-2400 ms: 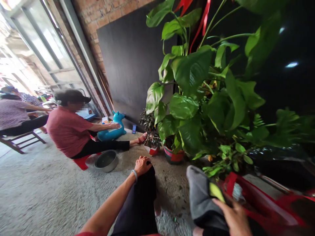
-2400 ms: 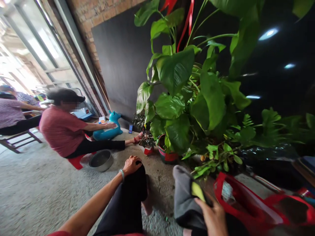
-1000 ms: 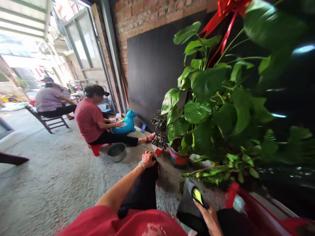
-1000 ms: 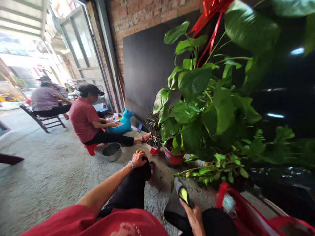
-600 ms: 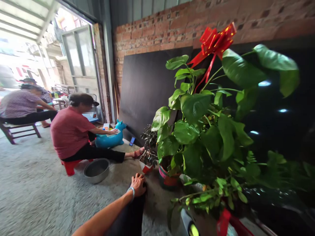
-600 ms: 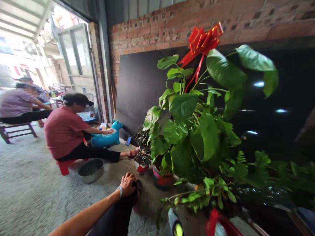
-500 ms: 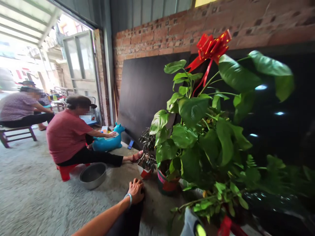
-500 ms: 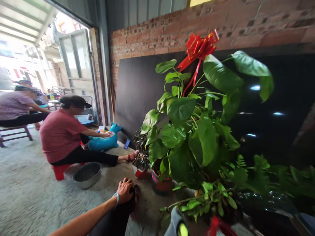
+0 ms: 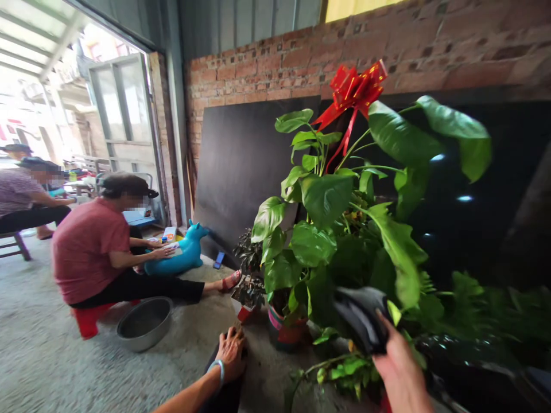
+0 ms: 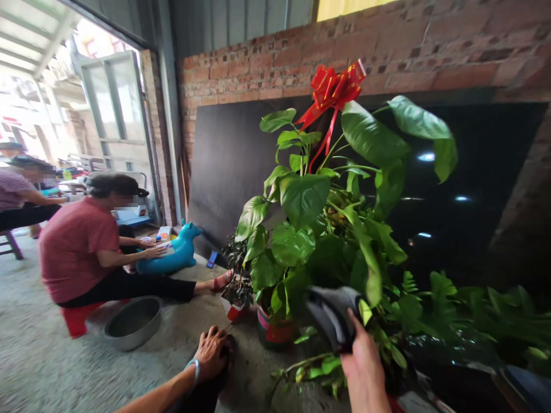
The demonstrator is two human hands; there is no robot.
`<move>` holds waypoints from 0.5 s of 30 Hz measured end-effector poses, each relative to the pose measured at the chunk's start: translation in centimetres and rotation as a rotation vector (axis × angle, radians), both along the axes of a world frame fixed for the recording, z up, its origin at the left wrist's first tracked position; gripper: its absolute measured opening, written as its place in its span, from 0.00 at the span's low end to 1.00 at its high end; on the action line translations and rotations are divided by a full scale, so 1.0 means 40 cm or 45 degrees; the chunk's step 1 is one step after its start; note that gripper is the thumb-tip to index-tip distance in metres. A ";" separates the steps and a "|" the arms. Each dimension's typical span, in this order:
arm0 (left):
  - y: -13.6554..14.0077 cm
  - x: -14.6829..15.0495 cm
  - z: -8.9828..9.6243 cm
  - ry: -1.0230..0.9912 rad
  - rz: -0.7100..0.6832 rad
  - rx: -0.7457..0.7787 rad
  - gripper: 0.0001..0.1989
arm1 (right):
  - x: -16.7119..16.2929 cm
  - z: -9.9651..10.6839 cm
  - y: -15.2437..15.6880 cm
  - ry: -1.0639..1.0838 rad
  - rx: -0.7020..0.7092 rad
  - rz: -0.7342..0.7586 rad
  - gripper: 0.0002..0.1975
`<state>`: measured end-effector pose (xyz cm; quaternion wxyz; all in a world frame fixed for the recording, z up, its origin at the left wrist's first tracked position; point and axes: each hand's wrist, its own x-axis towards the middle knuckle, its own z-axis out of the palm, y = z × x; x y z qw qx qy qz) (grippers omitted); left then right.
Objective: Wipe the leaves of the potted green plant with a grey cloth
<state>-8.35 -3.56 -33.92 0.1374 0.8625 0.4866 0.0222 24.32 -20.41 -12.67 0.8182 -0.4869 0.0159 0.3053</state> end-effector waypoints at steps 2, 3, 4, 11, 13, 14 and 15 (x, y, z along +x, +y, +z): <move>0.007 -0.004 -0.007 0.010 0.019 -0.005 0.21 | -0.029 -0.002 -0.044 0.026 0.008 -0.021 0.15; 0.010 -0.004 -0.007 0.017 0.027 -0.004 0.21 | -0.031 0.017 -0.060 -0.024 0.059 -0.065 0.17; 0.012 -0.003 -0.006 0.025 0.026 -0.002 0.20 | -0.023 0.050 -0.065 -0.110 0.136 -0.135 0.18; 0.004 0.011 0.006 0.040 -0.011 0.009 0.21 | 0.067 0.233 0.077 -0.178 0.158 -0.308 0.08; 0.002 0.004 0.004 0.030 -0.008 0.016 0.21 | 0.050 0.174 0.072 -0.079 0.036 -0.159 0.06; 0.002 -0.001 0.004 0.030 -0.002 0.021 0.20 | 0.041 0.138 0.052 -0.033 -0.010 -0.115 0.06; 0.003 -0.007 0.004 0.035 0.004 0.022 0.20 | 0.034 0.106 0.022 0.001 -0.036 -0.099 0.07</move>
